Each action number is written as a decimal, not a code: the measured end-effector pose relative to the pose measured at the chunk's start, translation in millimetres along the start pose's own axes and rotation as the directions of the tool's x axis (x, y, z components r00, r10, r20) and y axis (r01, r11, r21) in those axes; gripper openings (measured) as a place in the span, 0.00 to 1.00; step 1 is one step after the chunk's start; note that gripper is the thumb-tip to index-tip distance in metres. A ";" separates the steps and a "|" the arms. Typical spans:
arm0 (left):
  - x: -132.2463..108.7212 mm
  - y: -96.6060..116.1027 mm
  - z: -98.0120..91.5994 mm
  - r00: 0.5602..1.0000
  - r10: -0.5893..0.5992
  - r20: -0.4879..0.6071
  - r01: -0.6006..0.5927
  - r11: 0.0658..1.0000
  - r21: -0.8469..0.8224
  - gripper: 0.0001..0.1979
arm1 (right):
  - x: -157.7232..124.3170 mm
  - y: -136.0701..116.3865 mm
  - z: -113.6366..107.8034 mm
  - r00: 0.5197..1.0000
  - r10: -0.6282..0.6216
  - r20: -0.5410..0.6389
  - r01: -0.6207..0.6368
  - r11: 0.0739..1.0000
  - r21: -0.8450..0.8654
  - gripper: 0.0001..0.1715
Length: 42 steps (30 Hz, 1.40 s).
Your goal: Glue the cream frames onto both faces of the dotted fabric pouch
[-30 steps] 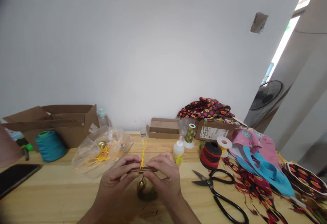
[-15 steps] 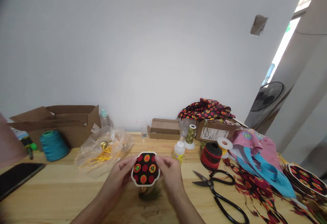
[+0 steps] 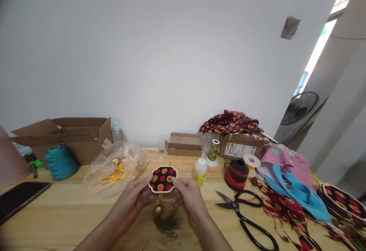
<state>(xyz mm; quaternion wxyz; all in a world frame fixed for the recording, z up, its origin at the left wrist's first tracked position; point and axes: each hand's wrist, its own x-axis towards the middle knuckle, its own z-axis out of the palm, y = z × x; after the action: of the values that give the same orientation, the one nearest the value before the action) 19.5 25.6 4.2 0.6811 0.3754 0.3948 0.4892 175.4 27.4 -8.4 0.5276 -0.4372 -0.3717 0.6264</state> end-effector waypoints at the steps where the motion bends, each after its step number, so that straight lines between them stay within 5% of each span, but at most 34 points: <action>1: -1.0 0.6 1.2 1.000 -0.023 0.001 0.023 0.999 0.024 0.20 | 0.6 0.0 -0.6 1.000 0.005 -0.005 -0.005 1.000 0.003 0.21; 5: -2.2 1.1 3.4 0.992 -0.112 -0.065 0.120 0.983 0.137 0.20 | 3.6 -0.1 -2.6 1.000 0.021 -0.002 -0.021 1.000 -0.001 0.24; 12: 2.0 -1.7 1.3 0.986 -0.104 -0.127 0.122 0.982 0.145 0.19 | -1.0 -0.3 0.6 0.996 0.049 0.070 -0.047 0.998 -0.030 0.19; 19: 3.3 -4.3 -1.0 0.987 -0.105 -0.123 0.121 0.984 0.128 0.17 | 1.3 0.5 -2.1 0.995 0.079 0.067 -0.078 0.997 -0.017 0.18; 28: 5.0 -9.2 -7.5 0.972 -0.215 -0.095 0.204 0.972 -0.115 0.16 | -4.9 -2.4 4.8 0.981 0.183 0.058 -0.179 0.982 -0.065 0.25; 42: 3.1 -9.4 -5.7 0.981 -0.195 -0.022 0.193 0.980 -0.047 0.16 | -1.7 1.4 3.8 0.975 0.206 0.086 -0.196 0.974 -0.115 0.25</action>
<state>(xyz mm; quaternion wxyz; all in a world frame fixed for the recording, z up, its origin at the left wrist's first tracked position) 18.5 27.1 -7.1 0.7284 0.3132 0.4275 0.4342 171.5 25.4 -8.1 0.4188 -0.4688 -0.3832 0.6767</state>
